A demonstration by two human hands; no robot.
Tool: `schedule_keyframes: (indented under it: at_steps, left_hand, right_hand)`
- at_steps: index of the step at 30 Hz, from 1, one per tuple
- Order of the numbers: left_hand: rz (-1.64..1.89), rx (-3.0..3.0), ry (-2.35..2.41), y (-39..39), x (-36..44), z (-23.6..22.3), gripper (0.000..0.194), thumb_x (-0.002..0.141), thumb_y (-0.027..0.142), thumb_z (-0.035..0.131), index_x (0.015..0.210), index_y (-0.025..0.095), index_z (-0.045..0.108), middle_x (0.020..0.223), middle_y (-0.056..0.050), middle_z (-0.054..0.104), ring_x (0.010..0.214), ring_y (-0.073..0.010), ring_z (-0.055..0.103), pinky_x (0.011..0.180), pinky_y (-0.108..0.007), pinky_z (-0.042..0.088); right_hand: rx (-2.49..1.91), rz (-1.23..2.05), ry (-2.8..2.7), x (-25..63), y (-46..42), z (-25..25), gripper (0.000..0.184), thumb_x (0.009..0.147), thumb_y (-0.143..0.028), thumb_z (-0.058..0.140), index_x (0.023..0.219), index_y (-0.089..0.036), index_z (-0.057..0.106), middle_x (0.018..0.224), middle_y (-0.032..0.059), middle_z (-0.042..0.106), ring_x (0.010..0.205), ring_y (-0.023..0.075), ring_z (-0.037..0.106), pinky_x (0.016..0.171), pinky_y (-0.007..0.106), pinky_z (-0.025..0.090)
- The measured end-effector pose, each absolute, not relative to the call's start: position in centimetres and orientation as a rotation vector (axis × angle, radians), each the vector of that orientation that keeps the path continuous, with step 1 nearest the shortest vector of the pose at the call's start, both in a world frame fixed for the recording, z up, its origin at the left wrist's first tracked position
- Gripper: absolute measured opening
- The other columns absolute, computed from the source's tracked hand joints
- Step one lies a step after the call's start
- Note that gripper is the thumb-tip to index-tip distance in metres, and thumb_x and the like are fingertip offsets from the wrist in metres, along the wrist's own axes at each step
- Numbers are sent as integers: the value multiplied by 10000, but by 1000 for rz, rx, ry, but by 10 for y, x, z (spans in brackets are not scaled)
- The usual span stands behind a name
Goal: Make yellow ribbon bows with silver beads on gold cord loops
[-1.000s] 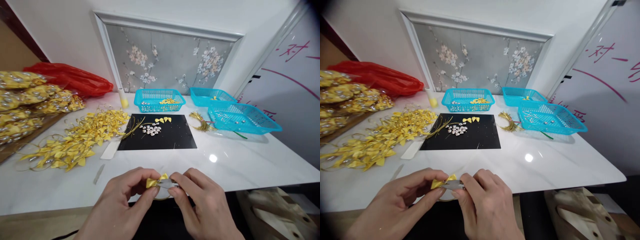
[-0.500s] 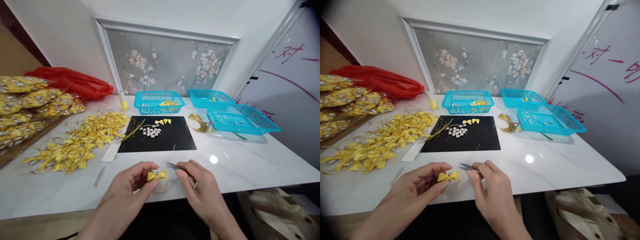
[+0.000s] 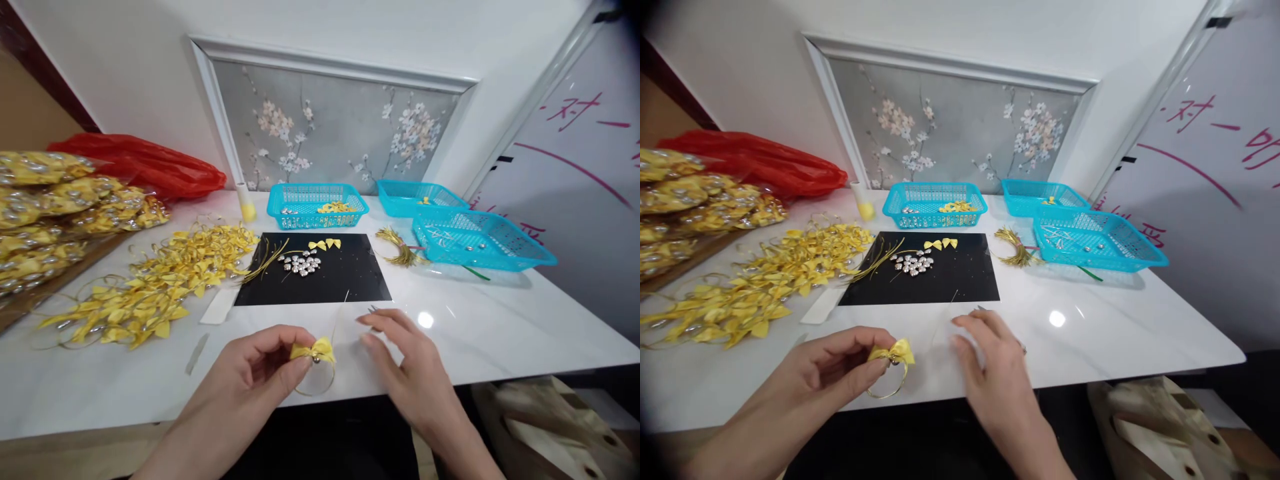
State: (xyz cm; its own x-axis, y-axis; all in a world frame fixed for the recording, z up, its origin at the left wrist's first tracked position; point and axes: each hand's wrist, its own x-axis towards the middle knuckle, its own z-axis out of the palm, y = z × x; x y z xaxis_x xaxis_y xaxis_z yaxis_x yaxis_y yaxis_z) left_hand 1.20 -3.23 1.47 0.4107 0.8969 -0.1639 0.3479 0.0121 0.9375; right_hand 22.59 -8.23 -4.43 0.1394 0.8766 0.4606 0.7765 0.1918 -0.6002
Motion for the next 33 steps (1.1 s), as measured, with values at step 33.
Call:
schedule_keyframes:
  at_steps: [33]
  left_hand:
    - [819,1502,1095,-43,23,11,127,857,297,607,782,218,673,732,22,656,713,-156,604,665,-232,491]
  right_hand:
    - [-1142,621,-1433,167,-92,-44,142,966,-197,489,852,-202,574,727,-15,553,624,117,521,564,219,429]
